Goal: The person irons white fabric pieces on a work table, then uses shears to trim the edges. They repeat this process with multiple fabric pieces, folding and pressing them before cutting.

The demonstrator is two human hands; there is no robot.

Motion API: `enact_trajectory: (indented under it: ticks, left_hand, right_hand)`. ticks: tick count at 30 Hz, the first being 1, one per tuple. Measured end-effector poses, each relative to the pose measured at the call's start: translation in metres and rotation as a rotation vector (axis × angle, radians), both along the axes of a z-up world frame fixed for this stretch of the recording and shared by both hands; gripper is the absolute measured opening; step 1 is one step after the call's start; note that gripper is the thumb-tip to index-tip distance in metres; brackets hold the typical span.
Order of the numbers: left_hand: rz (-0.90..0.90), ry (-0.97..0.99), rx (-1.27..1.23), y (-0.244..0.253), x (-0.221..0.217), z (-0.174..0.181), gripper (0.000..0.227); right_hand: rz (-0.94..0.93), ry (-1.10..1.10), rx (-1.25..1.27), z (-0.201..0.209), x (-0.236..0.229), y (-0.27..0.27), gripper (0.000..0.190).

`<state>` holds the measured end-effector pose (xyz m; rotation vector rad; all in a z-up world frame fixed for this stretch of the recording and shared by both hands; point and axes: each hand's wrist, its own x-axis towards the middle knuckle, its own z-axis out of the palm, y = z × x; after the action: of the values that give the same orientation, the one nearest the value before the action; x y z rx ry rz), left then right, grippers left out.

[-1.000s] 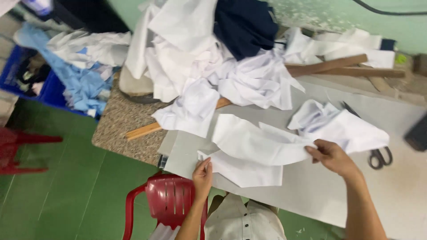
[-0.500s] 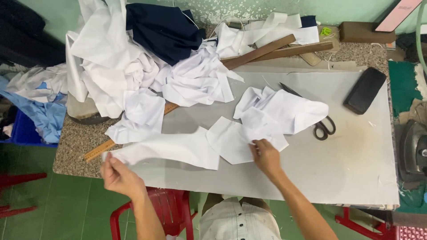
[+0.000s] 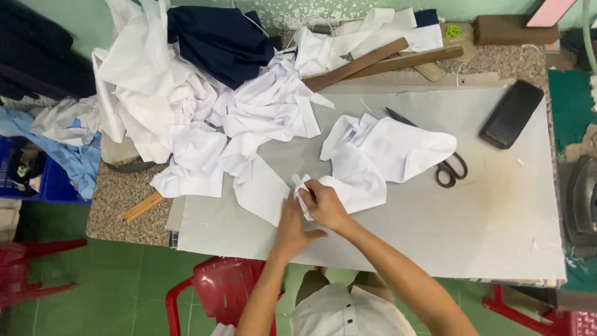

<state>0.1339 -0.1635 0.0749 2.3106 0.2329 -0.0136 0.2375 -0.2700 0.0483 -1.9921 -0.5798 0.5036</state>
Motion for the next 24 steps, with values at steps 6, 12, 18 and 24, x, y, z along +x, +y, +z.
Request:
enact_trajectory:
  ticks: [6, 12, 18, 24]
  left_hand:
    - [0.264, -0.766, 0.011, -0.013, 0.061, -0.075, 0.044]
    - [0.071, -0.97, 0.52, 0.048, 0.044, -0.039, 0.018]
    - [-0.218, -0.727, 0.693, 0.033, -0.005, -0.083, 0.019]
    - [-0.146, -0.538, 0.83, 0.026, -0.043, -0.107, 0.027]
  right_hand:
    - [-0.339, -0.039, 0.57, 0.144, 0.026, -0.066, 0.01]
    - [-1.01, 0.006, 0.74, 0.123, 0.007, -0.225, 0.013]
    - [-1.204, 0.264, 0.334, -0.002, -0.051, -0.306, 0.056]
    - [-0.665, -0.81, -0.499, -0.05, -0.053, -0.376, 0.033]
